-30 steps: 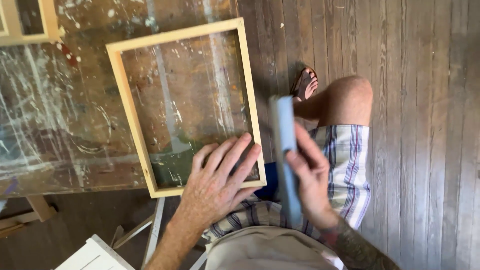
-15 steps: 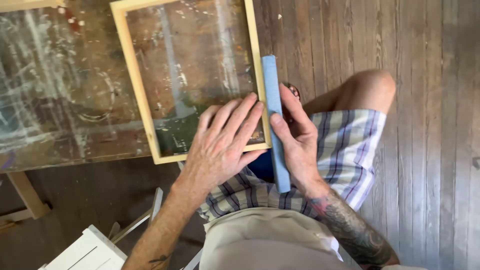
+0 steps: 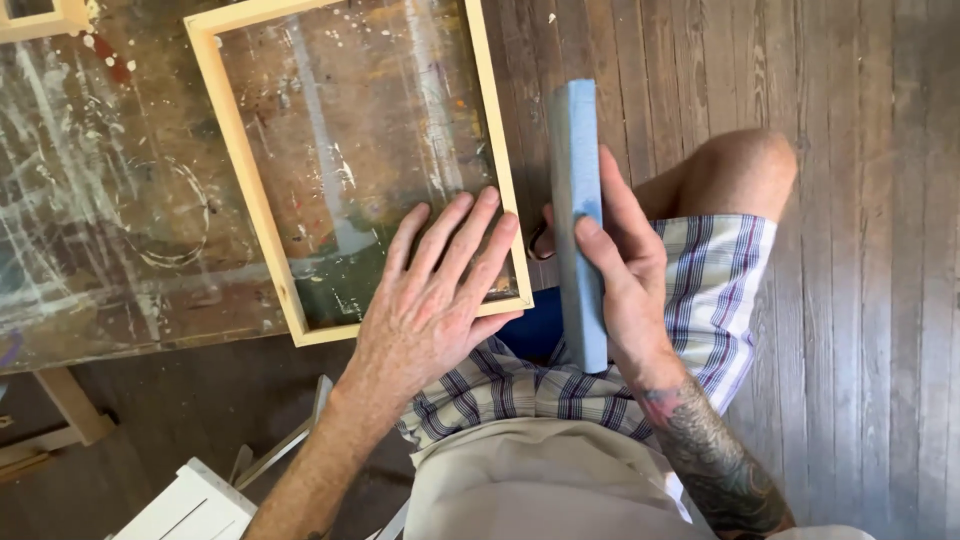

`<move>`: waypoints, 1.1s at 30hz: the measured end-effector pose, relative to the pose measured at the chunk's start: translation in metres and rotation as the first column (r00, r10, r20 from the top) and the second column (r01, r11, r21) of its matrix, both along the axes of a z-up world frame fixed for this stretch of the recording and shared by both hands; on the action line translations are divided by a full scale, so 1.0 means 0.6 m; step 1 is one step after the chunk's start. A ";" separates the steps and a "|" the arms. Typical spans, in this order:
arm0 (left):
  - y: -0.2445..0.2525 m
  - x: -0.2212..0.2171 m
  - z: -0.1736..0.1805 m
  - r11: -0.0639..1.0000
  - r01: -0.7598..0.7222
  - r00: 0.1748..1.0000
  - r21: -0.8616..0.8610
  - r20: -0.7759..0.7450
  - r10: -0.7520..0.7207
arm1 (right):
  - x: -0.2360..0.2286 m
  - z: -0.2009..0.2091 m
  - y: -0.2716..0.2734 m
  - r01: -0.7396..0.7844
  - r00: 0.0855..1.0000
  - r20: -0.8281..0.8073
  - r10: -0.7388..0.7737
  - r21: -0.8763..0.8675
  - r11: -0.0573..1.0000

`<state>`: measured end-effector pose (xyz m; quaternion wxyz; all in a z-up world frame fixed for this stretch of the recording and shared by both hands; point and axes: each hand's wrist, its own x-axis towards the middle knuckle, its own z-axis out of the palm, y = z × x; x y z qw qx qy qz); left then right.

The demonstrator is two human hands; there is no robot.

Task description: Sanding the edges and corners of a wooden frame using a manual sanding block to smooth the surface.

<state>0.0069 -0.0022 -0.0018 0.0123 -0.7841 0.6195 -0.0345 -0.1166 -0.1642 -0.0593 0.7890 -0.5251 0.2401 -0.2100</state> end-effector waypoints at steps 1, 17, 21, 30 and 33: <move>0.001 0.000 -0.001 1.000 0.000 1.000 0.023 0.022 -0.001 | 0.002 0.005 -0.001 0.058 0.998 -0.036 -0.054 0.111 0.992; -0.006 0.021 0.004 0.997 -0.043 0.999 -0.063 -0.016 0.042 | -0.042 0.053 0.067 -0.233 0.972 -0.053 0.227 -0.189 0.954; -0.005 0.030 -0.009 0.991 -0.029 0.991 -0.132 -0.134 0.012 | -0.029 0.032 0.056 -0.185 0.981 -0.103 0.166 -0.213 0.959; 0.000 0.034 -0.010 0.991 -0.019 0.973 -0.132 -0.232 -0.012 | 0.275 -0.029 -0.109 -0.001 0.982 0.163 0.093 -0.492 0.870; -0.002 0.035 -0.003 0.982 -0.015 0.968 -0.190 -0.249 -0.033 | 0.193 0.014 -0.063 -0.065 0.991 0.074 0.113 -0.474 0.878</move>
